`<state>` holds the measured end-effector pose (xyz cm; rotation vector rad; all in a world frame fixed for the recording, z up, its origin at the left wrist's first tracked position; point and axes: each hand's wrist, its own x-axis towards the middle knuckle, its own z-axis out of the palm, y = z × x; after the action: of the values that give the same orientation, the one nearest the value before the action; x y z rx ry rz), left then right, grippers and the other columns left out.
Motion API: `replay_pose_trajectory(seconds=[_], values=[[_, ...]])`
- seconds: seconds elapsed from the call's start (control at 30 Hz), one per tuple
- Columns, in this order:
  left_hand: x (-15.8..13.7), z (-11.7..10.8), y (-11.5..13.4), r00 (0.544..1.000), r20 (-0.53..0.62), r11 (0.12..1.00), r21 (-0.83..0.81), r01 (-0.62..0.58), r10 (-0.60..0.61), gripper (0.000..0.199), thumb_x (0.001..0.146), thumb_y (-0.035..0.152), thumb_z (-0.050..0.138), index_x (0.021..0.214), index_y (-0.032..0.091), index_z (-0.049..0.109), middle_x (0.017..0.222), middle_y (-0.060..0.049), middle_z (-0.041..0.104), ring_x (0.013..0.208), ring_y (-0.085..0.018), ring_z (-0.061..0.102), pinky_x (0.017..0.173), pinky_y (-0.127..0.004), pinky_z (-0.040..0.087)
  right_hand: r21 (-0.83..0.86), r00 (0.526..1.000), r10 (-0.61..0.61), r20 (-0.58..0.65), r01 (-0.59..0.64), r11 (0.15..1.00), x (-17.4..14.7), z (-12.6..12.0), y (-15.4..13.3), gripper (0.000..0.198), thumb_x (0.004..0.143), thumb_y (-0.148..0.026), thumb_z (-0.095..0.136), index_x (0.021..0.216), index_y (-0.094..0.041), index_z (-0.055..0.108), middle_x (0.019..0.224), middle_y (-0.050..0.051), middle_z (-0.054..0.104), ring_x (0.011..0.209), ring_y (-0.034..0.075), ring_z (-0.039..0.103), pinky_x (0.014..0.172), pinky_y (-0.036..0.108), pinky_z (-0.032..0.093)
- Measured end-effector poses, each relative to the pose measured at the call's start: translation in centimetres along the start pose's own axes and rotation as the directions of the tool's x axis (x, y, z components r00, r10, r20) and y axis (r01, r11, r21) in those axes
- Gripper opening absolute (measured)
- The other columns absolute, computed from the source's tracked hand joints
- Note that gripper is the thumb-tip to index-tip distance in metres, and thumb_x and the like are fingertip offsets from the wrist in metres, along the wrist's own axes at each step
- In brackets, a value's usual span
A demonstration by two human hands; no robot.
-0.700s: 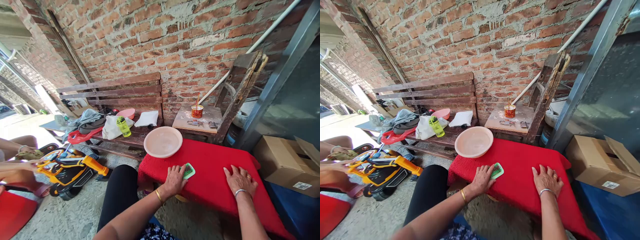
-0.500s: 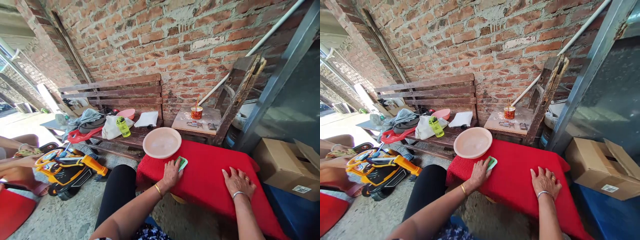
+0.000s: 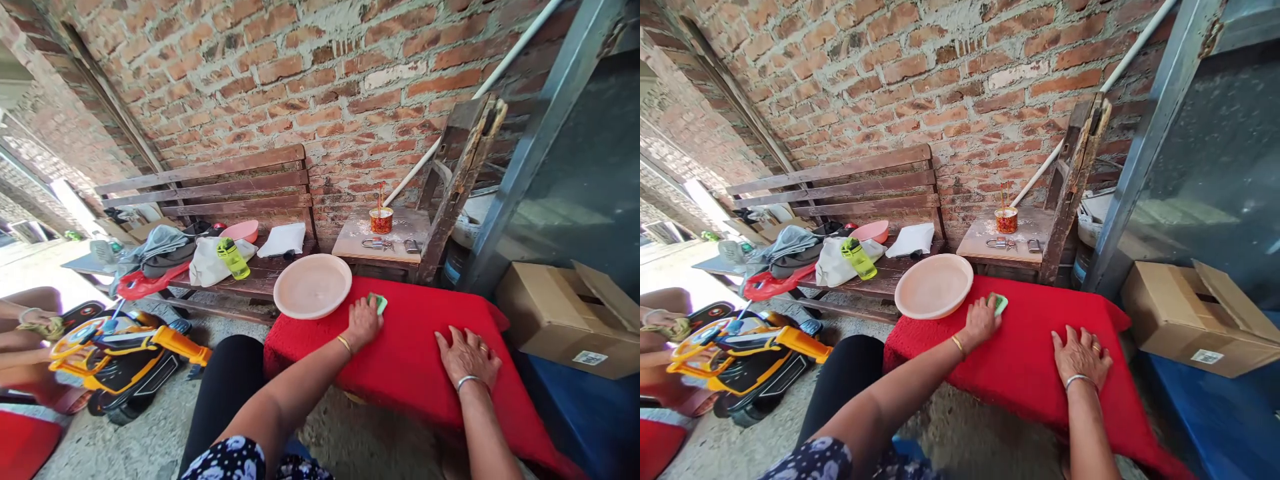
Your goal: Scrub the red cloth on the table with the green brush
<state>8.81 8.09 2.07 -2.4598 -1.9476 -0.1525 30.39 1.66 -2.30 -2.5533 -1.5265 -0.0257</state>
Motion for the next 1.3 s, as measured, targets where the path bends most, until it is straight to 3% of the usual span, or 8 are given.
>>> replay_pose_trajectory(seconds=[0.13,0.4,0.6,0.7,0.8,0.97,1.13,1.3], values=[[2.7,-0.4,0.7,0.993,0.059,0.995,0.023,0.099,-0.1,0.059,0.09,0.034,0.056,0.143,0.011,0.041,0.123,-0.018,0.056,0.112,-0.03,0.055,0.092,-0.042,0.046,0.037,1.0,0.006,-0.012,-0.006,0.999,0.0,0.1,0.1,0.049,0.099,-0.049,0.034,0.131,-0.024,0.061,0.14,0.013,0.054,0.128,0.03,0.048,0.104,0.052,0.033],[-2.0,1.7,5.8,0.887,0.054,0.888,-0.074,-0.453,0.458,0.061,0.089,0.045,0.057,0.142,0.021,0.041,0.119,-0.013,0.056,0.107,-0.028,0.053,0.094,-0.044,0.045,0.152,0.994,0.006,-0.109,0.01,0.988,0.2,0.5,1.2,0.045,0.101,-0.038,0.029,0.122,-0.023,0.066,0.131,0.013,0.061,0.117,0.028,0.055,0.097,0.049,0.039],[-2.6,-0.4,-2.6,0.998,0.06,1.0,-0.015,0.008,-0.007,0.058,0.091,0.038,0.055,0.145,0.021,0.039,0.118,-0.013,0.055,0.107,-0.028,0.055,0.092,-0.042,0.047,0.127,0.995,0.015,-0.1,-0.002,0.992,0.2,0.6,1.0,0.043,0.1,-0.037,0.031,0.119,-0.023,0.066,0.132,0.012,0.06,0.116,0.027,0.055,0.097,0.048,0.039],[-3.2,-0.4,-2.5,0.996,0.072,0.999,0.017,0.051,-0.052,0.059,0.09,0.036,0.056,0.144,0.017,0.041,0.119,-0.014,0.055,0.109,-0.029,0.054,0.093,-0.042,0.047,0.125,0.996,0.01,-0.091,0.001,0.992,0.4,0.7,0.9,0.042,0.099,-0.038,0.032,0.119,-0.023,0.067,0.129,0.013,0.061,0.116,0.028,0.055,0.096,0.049,0.04],[-5.6,0.7,1.3,0.982,0.068,0.985,-0.008,-0.175,0.175,0.062,0.089,0.038,0.056,0.145,0.017,0.04,0.122,-0.015,0.055,0.111,-0.029,0.053,0.096,-0.043,0.045,0.137,0.995,0.018,-0.101,-0.004,0.991,0.6,1.0,1.2,0.042,0.098,-0.038,0.033,0.119,-0.026,0.067,0.13,0.013,0.061,0.116,0.029,0.055,0.096,0.051,0.04],[-9.7,1.2,3.4,0.839,0.025,0.837,-0.102,-0.538,0.543,0.067,0.09,0.051,0.052,0.147,0.022,0.035,0.121,-0.013,0.056,0.106,-0.028,0.054,0.096,-0.044,0.046,0.145,0.997,-0.001,-0.075,0.012,0.989,1.2,1.8,2.0,0.048,0.097,-0.043,0.029,0.12,-0.024,0.067,0.13,0.014,0.06,0.114,0.031,0.056,0.097,0.053,0.039],[-10.5,-0.2,-6.1,0.987,0.054,0.988,-0.031,-0.152,0.154,0.064,0.088,0.043,0.058,0.146,0.026,0.038,0.12,-0.011,0.055,0.108,-0.027,0.054,0.095,-0.041,0.046,0.17,0.997,0.009,-0.076,0.004,0.985,1.1,1.6,1.7,0.049,0.097,-0.043,0.029,0.121,-0.024,0.067,0.129,0.016,0.06,0.113,0.033,0.056,0.093,0.056,0.04],[-10.4,-0.9,-11.0,0.989,0.023,0.987,0.068,0.147,-0.149,0.058,0.089,0.034,0.056,0.144,0.021,0.042,0.114,-0.011,0.056,0.107,-0.028,0.055,0.092,-0.04,0.047,0.164,0.998,0.019,-0.066,-0.008,0.986,0.6,0.5,0.8,0.051,0.097,-0.041,0.025,0.121,-0.022,0.066,0.127,0.016,0.061,0.114,0.033,0.055,0.094,0.055,0.04]])
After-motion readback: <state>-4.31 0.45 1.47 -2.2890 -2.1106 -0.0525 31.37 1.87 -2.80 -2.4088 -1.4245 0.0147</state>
